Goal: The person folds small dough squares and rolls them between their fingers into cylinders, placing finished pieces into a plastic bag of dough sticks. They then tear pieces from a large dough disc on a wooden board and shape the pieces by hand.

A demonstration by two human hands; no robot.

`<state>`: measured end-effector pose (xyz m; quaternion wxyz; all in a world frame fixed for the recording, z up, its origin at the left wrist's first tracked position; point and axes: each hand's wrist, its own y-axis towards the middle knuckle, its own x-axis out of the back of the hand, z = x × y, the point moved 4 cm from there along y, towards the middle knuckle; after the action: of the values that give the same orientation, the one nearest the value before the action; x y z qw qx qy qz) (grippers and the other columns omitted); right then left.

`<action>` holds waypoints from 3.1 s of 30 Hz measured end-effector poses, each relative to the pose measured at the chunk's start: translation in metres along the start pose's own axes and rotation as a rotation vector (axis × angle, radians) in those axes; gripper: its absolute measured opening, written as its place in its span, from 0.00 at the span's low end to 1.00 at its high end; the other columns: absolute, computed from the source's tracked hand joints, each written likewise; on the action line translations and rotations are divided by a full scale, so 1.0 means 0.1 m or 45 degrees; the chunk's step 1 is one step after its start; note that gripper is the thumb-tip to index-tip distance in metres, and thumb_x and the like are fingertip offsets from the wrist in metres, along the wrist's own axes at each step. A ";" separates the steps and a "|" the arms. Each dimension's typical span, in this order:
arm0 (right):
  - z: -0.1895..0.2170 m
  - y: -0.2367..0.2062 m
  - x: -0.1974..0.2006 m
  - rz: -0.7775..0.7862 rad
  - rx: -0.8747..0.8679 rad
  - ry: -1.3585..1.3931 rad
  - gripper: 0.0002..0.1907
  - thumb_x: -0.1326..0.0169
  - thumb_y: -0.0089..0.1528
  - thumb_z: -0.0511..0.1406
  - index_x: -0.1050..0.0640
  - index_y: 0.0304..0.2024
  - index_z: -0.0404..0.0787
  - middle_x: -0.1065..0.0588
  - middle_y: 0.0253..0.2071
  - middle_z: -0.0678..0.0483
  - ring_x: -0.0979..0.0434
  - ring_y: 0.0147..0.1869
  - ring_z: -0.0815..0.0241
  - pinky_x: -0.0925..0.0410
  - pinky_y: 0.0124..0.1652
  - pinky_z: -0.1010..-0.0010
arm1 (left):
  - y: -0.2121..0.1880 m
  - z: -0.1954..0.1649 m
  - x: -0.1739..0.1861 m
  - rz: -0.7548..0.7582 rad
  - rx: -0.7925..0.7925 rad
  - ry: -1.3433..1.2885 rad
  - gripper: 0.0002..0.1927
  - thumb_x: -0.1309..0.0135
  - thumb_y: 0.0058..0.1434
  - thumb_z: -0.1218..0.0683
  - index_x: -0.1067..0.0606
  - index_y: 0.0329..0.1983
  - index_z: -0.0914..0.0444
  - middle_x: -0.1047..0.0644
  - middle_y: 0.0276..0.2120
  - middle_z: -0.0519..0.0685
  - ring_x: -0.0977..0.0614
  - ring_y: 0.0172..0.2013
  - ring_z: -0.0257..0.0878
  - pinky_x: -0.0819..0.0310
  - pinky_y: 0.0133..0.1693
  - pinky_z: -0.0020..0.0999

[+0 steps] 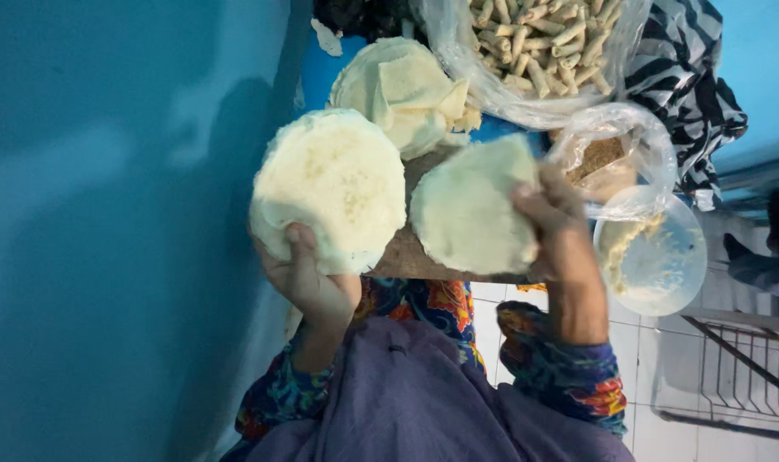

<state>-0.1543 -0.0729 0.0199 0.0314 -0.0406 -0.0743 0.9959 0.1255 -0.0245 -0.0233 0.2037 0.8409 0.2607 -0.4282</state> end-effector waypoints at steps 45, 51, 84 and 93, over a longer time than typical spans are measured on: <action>-0.21 -0.49 -0.10 0.243 0.546 -1.221 0.07 0.41 0.60 0.29 0.19 0.42 0.39 0.22 0.42 0.51 0.19 0.44 0.49 0.27 0.41 0.63 | -0.06 0.20 -0.07 0.134 0.251 0.075 0.28 0.44 0.72 0.55 0.39 0.71 0.65 0.30 0.64 0.55 0.27 0.66 0.48 0.27 0.66 0.47; -0.19 -0.49 -0.19 0.221 0.664 -1.376 0.06 0.41 0.61 0.29 0.21 0.41 0.38 0.24 0.41 0.49 0.20 0.44 0.46 0.28 0.40 0.60 | -0.04 0.22 -0.07 0.157 0.247 0.101 0.29 0.42 0.71 0.51 0.38 0.70 0.64 0.30 0.62 0.55 0.26 0.66 0.48 0.25 0.65 0.48; -0.05 -0.49 -0.28 0.214 0.522 -1.189 0.08 0.44 0.63 0.27 0.21 0.46 0.36 0.23 0.43 0.46 0.19 0.45 0.50 0.27 0.41 0.67 | -0.06 0.38 0.05 0.102 0.374 0.071 0.27 0.47 0.72 0.55 0.39 0.71 0.65 0.29 0.63 0.56 0.27 0.64 0.47 0.28 0.65 0.48; 0.30 -0.71 -0.76 0.155 0.736 -0.869 0.19 0.35 0.55 0.30 0.26 0.46 0.32 0.27 0.44 0.49 0.25 0.40 0.59 0.30 0.40 0.70 | -0.72 1.07 0.25 0.327 0.650 -0.437 0.13 0.56 0.80 0.54 0.36 0.58 0.69 0.29 0.50 0.54 0.25 0.50 0.42 0.26 0.53 0.40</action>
<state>-0.0768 -0.0119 0.0656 -0.0436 0.2964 0.2035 0.9321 0.0283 -0.0223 -0.1113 0.0798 0.8063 -0.0011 -0.5860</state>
